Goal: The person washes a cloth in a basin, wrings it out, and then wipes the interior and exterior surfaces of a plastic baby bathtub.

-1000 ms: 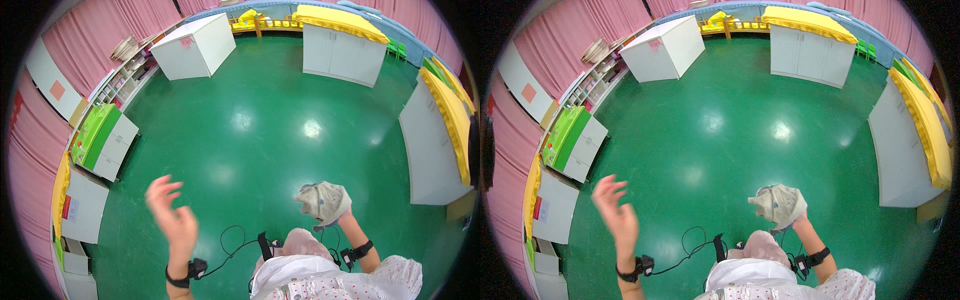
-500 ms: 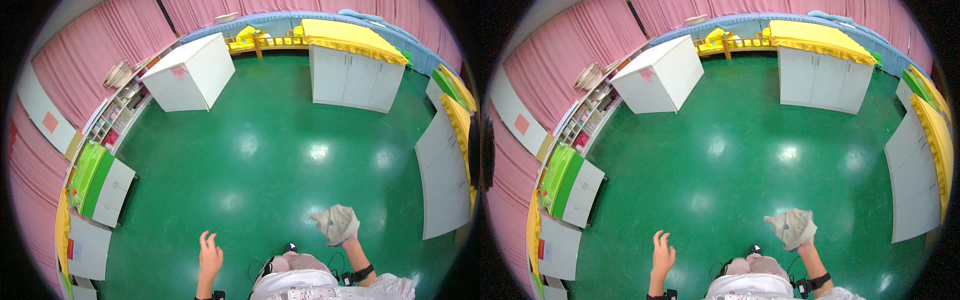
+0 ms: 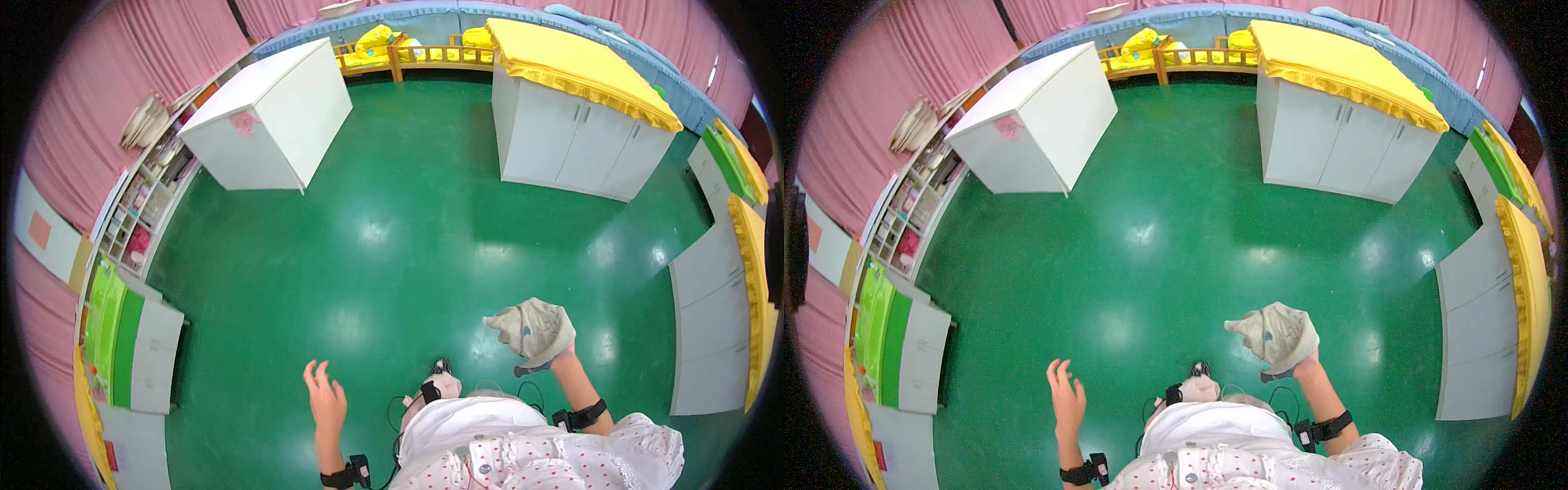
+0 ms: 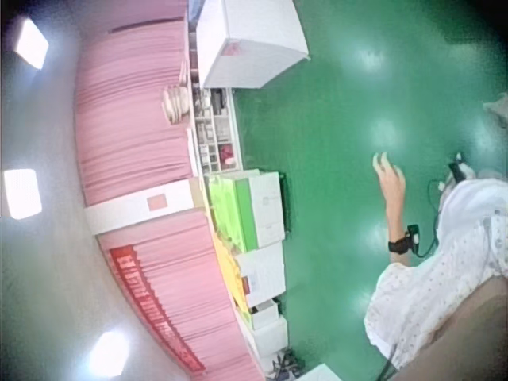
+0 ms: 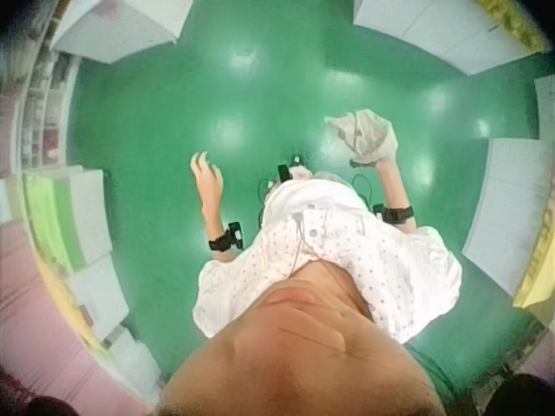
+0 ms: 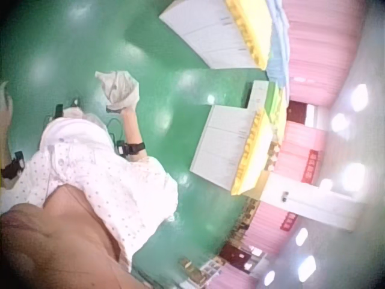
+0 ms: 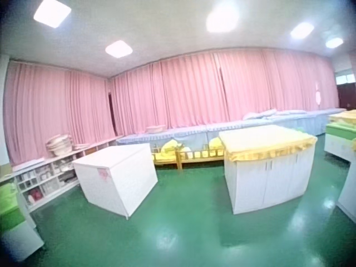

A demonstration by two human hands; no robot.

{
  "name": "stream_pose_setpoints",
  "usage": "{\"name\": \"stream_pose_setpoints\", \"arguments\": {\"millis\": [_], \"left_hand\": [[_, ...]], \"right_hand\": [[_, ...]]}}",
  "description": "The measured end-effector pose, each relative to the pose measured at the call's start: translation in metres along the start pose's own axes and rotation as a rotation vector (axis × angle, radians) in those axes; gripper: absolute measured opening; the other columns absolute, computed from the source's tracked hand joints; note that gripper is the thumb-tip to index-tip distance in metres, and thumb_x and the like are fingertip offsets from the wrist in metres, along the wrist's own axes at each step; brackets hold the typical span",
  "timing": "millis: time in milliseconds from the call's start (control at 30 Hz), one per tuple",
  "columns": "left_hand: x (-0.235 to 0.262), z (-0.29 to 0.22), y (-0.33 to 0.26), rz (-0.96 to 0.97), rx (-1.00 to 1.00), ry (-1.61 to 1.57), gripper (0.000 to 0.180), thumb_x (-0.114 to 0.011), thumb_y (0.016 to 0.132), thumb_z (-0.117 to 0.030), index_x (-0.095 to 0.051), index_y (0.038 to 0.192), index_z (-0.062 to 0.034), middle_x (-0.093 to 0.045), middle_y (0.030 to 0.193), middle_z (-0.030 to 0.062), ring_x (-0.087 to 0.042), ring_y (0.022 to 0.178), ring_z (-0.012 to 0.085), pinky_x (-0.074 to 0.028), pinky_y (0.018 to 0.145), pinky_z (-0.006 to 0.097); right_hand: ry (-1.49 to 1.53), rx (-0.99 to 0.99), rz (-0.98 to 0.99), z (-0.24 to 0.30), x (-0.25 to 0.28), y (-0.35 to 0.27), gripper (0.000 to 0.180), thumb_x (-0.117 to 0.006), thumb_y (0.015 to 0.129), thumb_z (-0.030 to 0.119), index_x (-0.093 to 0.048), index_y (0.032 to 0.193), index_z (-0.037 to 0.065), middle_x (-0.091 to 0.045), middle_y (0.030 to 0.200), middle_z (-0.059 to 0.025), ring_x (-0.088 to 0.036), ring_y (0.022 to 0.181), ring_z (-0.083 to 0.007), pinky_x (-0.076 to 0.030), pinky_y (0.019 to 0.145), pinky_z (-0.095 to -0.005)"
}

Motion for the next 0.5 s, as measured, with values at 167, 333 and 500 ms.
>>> {"name": "stream_pose_setpoints", "arguments": {"millis": [167, 333, 500], "left_hand": [[-0.077, -0.085, 0.177, 0.217, -0.251, -0.173, 0.043, -0.05, 0.076, 0.002, -0.041, 0.118, -0.002, -0.036, 0.124, 0.0164, -0.053, 0.092, 0.0289, -0.045, 0.08, 0.037], [-0.112, -0.127, 0.355, 0.129, -0.342, -0.179, 0.043, -0.051, 0.076, 0.002, -0.043, 0.118, -0.0033, -0.037, 0.124, 0.0143, -0.052, 0.091, 0.025, -0.044, 0.08, 0.035], [-0.143, -0.065, 0.467, 0.125, -0.071, -0.413, 0.043, -0.05, 0.08, 0.002, -0.041, 0.121, -0.0043, -0.038, 0.125, 0.011, -0.053, 0.093, 0.0177, -0.045, 0.075, 0.029]], "right_hand": [[-0.042, 0.091, -0.016, 0.042, -0.035, 0.101, 0.048, -0.033, 0.09, 0.039, -0.04, 0.125, 0.007, -0.047, 0.123, -0.0104, -0.049, 0.108, -0.0269, -0.039, 0.094, -0.0415], [0.055, 0.116, -0.018, 0.069, -0.061, 0.23, 0.057, -0.033, 0.088, 0.047, -0.04, 0.126, 0.006, -0.045, 0.126, -0.012, -0.045, 0.112, -0.029, -0.035, 0.097, -0.0435], [0.124, 0.093, 0.018, 0.082, -0.115, 0.351, 0.054, -0.033, 0.088, 0.045, -0.042, 0.124, 0.006, -0.046, 0.125, -0.012, -0.046, 0.111, -0.0286, -0.036, 0.096, -0.0434]]}}
Point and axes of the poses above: each hand's wrist, its own y-axis towards the middle knuckle, its own x-axis out of the back of the hand, z = x × y, the point moved 7 cm from there along y, towards the middle knuckle
